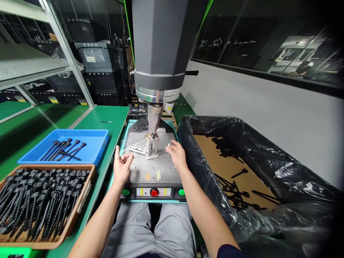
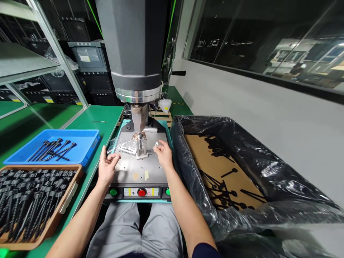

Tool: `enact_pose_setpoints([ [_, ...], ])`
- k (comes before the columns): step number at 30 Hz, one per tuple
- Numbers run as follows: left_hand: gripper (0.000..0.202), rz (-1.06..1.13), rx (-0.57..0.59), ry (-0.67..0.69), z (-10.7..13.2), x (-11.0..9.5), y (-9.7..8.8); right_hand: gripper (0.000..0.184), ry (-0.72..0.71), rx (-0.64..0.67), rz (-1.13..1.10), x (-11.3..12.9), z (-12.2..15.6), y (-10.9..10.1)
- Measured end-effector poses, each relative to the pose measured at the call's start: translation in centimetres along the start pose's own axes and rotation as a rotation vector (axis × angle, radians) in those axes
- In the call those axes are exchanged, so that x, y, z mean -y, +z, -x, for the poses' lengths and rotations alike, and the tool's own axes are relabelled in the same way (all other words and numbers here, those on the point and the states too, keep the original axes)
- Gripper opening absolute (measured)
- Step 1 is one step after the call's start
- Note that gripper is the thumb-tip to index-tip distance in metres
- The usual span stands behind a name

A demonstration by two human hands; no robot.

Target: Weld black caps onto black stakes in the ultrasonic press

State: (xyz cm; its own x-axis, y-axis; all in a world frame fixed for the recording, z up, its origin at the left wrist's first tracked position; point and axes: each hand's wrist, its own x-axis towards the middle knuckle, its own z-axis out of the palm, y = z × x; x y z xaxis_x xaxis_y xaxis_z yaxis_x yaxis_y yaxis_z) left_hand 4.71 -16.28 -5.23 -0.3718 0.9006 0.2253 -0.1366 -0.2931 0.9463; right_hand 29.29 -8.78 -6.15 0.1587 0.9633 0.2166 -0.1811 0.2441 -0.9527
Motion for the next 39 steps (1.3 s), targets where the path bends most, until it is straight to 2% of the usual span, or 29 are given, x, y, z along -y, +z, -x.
enact_pose_setpoints([
  [14, 0.096, 0.036, -0.006, -0.088, 0.3, -0.2, -0.4, 0.051, 0.054, 0.023, -0.008, -0.9, 0.6, -0.4],
  [20, 0.092, 0.036, -0.023, -0.081, 0.4, -0.3, -0.4, 0.051, 0.072, 0.02, -0.016, -1.0, 1.1, -0.4],
  [32, 0.087, -0.028, -0.014, -0.093, 0.5, 0.5, -1.5, 0.059, 0.092, 0.062, 0.019, -1.3, 1.5, -0.6],
  [39, 0.082, -0.108, -0.127, -0.094, 0.4, 0.9, -3.3, 0.062, 0.042, -0.014, 0.18, -1.8, 2.3, -2.1],
])
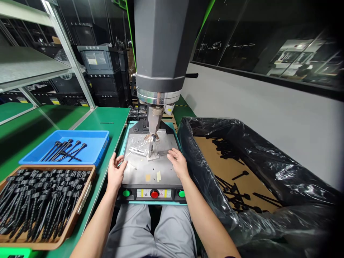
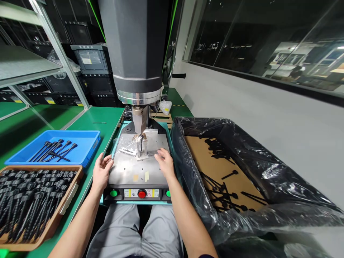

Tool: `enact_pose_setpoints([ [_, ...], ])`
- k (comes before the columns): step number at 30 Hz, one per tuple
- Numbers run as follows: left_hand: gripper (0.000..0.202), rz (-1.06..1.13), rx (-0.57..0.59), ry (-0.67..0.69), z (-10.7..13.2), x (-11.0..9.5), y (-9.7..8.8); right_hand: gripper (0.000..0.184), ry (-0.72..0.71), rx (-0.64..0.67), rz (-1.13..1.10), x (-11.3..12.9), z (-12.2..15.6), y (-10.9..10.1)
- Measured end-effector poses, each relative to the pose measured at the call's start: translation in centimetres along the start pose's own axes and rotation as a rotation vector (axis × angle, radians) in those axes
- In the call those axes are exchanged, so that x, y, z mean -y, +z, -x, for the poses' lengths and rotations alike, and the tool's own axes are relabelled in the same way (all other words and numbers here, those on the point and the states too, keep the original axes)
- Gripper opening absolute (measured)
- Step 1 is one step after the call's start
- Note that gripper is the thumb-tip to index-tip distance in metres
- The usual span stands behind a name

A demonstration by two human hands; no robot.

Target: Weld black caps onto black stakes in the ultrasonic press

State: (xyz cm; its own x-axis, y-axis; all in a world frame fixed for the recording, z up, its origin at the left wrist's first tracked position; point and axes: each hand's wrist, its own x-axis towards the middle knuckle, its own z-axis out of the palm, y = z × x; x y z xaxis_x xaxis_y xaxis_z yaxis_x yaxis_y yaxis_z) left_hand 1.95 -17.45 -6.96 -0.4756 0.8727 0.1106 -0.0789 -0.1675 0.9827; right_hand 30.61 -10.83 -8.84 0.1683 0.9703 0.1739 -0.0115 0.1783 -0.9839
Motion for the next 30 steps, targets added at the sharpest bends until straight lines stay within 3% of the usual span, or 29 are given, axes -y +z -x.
enact_pose_setpoints([
  [7, 0.072, -0.205, -0.096, 0.028, 4.1, 2.5, -4.7, 0.051, -0.169, -0.189, 0.551, -1.9, 5.5, -5.7],
  [9, 0.075, -0.265, -0.057, -0.021, 5.6, 3.8, -6.0, 0.055, -0.176, -0.177, 0.664, -3.1, 7.8, -7.3],
  [13, 0.068, -0.37, 0.086, -0.118, 7.3, 5.8, -7.6, 0.065, -0.044, -0.082, 0.684, -5.4, 11.6, -9.2],
  [19, 0.063, -0.496, 0.177, -0.044, 7.3, 6.5, -8.7, 0.077, 0.001, 0.048, 0.701, -6.3, 13.5, -10.1],
  [26, 0.062, -0.531, 0.198, 0.046, 7.5, 7.2, -9.0, 0.075, -0.002, 0.011, 0.714, -6.1, 13.7, -9.8],
  [30, 0.062, -0.516, 0.198, 0.027, 7.4, 7.0, -9.0, 0.076, -0.014, 0.017, 0.715, -6.2, 13.7, -9.8],
])
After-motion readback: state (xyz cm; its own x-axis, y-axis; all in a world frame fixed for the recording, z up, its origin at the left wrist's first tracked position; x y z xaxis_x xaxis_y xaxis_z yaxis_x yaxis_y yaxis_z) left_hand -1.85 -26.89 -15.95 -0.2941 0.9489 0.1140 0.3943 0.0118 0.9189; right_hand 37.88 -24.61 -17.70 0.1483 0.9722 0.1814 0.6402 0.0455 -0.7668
